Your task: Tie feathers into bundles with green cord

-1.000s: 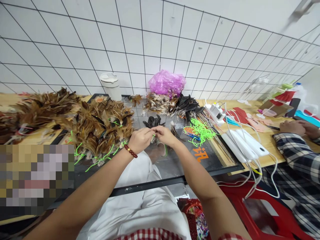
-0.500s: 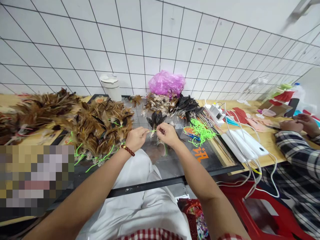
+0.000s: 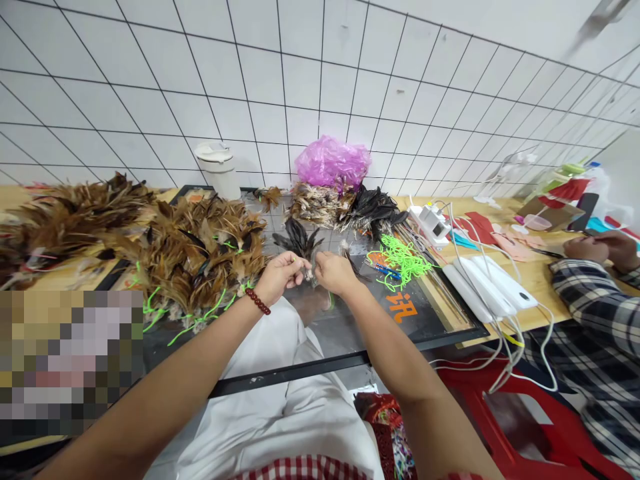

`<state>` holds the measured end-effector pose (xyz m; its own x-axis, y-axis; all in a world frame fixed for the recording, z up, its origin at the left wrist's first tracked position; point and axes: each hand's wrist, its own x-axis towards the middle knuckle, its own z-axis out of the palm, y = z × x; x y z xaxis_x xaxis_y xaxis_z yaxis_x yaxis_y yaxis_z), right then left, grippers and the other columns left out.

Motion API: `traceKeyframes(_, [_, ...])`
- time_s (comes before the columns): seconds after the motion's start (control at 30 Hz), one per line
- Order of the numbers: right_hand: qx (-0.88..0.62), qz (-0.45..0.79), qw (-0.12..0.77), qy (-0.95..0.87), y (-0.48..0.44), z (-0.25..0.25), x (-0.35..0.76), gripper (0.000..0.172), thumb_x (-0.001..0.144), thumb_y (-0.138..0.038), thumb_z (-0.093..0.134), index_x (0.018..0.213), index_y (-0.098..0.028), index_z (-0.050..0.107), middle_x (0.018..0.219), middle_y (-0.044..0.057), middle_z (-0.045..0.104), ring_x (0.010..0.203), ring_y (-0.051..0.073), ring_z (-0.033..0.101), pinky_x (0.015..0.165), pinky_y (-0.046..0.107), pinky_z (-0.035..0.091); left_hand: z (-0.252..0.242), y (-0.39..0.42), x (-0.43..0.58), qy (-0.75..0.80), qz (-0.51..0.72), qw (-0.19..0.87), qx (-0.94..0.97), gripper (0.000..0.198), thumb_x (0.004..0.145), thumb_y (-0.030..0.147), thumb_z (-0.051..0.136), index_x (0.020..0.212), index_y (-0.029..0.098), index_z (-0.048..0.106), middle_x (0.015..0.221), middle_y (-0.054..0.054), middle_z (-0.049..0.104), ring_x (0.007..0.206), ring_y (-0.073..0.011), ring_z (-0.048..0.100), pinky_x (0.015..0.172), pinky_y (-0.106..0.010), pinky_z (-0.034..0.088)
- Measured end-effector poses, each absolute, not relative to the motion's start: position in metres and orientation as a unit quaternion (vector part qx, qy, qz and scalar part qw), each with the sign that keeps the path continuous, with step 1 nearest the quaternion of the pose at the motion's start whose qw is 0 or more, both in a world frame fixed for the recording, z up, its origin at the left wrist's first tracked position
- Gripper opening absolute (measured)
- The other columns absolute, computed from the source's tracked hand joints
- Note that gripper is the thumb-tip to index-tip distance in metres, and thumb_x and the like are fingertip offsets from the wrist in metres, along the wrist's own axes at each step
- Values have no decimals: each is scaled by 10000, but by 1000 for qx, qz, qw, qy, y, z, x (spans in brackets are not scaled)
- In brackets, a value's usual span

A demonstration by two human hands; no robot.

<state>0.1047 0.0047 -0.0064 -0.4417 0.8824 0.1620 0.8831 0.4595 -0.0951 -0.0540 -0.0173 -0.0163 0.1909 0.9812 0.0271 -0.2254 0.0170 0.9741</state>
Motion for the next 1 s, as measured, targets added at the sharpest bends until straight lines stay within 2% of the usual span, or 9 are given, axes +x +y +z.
traceKeyframes(0.17, [-555, -21, 125, -822, 5, -17, 100, 199, 864, -245, 429, 916, -178, 609, 918, 83, 648, 795, 181, 577, 657, 269, 336, -18, -15, -50, 437, 523, 581, 445, 185, 660, 230, 665, 570, 161, 519, 497, 16, 531, 388, -44, 344, 373, -181, 222])
traceKeyframes(0.27, [-557, -14, 163, -814, 7, -22, 100, 188, 842, -242, 448, 885, -177, 619, 895, 83, 652, 760, 180, 574, 641, 268, 341, -19, -15, -49, 441, 524, 576, 447, 185, 652, 218, 649, 545, 164, 508, 508, 15, 544, 380, -46, 360, 377, -191, 260])
traceKeyframes(0.33, [-551, 19, 219, -805, 10, -23, 103, 186, 830, -221, 452, 862, -174, 630, 875, 77, 659, 756, 173, 575, 651, 262, 358, -20, -15, -49, 439, 537, 567, 444, 181, 649, 232, 651, 557, 164, 511, 576, 4, 586, 407, -54, 415, 405, -198, 329])
traceKeyframes(0.47, [-530, 199, 349, -747, 18, -22, 110, 223, 855, -312, 484, 830, -172, 655, 752, 36, 663, 665, 138, 564, 631, 242, 394, -20, -15, -52, 456, 578, 537, 411, 155, 632, 271, 682, 625, 161, 574, 672, -1, 615, 565, -96, 554, 594, -255, 492])
traceKeyframes(0.57, [-539, 393, 350, -658, 19, -18, 106, 340, 849, -455, 505, 756, -163, 652, 644, 17, 636, 469, 93, 492, 480, 225, 338, -19, -15, -52, 443, 594, 543, 395, 153, 612, 270, 699, 629, 160, 595, 707, -2, 621, 672, -123, 596, 725, -295, 509])
traceKeyframes(0.67, [-511, 553, 328, -570, 15, -13, 99, 382, 813, -510, 549, 721, -150, 638, 648, 26, 643, 386, 61, 434, 372, 205, 238, -17, -16, -52, 426, 592, 551, 406, 158, 607, 271, 710, 612, 156, 602, 747, -14, 640, 708, -132, 596, 764, -307, 501])
traceKeyframes(0.73, [-489, 599, 328, -542, 13, -9, 97, 350, 733, -489, 663, 693, -142, 630, 634, 20, 641, 386, 46, 422, 350, 186, 224, -16, -17, -52, 421, 586, 554, 415, 169, 608, 281, 723, 620, 152, 614, 777, -26, 654, 724, -138, 597, 779, -315, 497])
traceKeyframes(0.83, [-467, 631, 364, -501, 11, -5, 99, 344, 594, -426, 797, 648, -140, 614, 584, -1, 628, 404, 34, 430, 366, 161, 279, -17, -16, -53, 414, 585, 562, 413, 202, 642, 330, 726, 680, 152, 637, 777, -31, 658, 744, -143, 606, 811, -331, 491])
traceKeyframes(1.0, [-382, 707, 394, -447, 8, -4, 99, 399, 502, -425, 856, 664, -138, 630, 600, -1, 647, 439, 30, 461, 404, 148, 330, -19, -14, -54, 400, 578, 568, 428, 255, 658, 366, 738, 756, 146, 655, 721, -20, 647, 700, -129, 591, 764, -297, 479])
